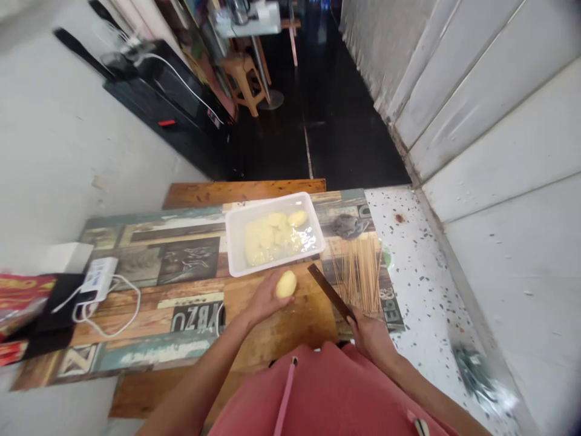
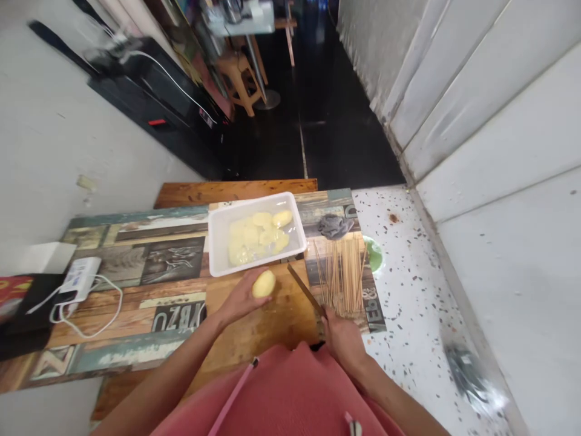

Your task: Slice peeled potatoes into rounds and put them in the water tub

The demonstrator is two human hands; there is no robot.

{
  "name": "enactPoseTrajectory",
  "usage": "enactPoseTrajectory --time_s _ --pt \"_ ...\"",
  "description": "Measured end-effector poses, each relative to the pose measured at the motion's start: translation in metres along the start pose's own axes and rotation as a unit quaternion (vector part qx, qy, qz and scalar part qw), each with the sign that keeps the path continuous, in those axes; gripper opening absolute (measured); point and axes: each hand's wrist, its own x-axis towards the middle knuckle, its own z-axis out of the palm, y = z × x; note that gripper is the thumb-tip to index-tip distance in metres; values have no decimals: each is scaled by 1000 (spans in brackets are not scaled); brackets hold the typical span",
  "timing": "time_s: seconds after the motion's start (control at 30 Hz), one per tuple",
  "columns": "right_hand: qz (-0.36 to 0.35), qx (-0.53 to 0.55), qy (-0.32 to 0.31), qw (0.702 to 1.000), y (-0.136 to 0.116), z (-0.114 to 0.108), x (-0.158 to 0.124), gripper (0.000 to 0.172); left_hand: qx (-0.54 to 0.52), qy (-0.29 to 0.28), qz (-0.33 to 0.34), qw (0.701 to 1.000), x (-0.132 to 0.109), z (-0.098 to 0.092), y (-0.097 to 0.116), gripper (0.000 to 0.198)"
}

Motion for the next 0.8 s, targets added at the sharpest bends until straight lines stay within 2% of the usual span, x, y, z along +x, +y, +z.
enactPoseTrajectory --time_s 0.17,0.23,0.3,0.4,0.6,0.8 --pt "-53 -89 -60 993 -23 2 4 34 68 23 -54 996 -40 63 -17 66" --pt "-74 -88 -72 991 -28 4 3 32 96 40 -49 993 -52 78 -24 65" --pt "-88 -80 -83 989 -31 5 0 31 122 57 -26 990 -62 84 -29 67" --pt "-105 -79 -103 986 -32 5 -3 27 163 55 30 985 -73 82 -32 65" --pt "-120 -95 -105 983 -29 9 -6 19 279 -76 88 953 -75 58 -20 46" --pt "-143 -116 -101 978 -26 4 -3 21 363 -146 113 913 -66 52 -2 39"
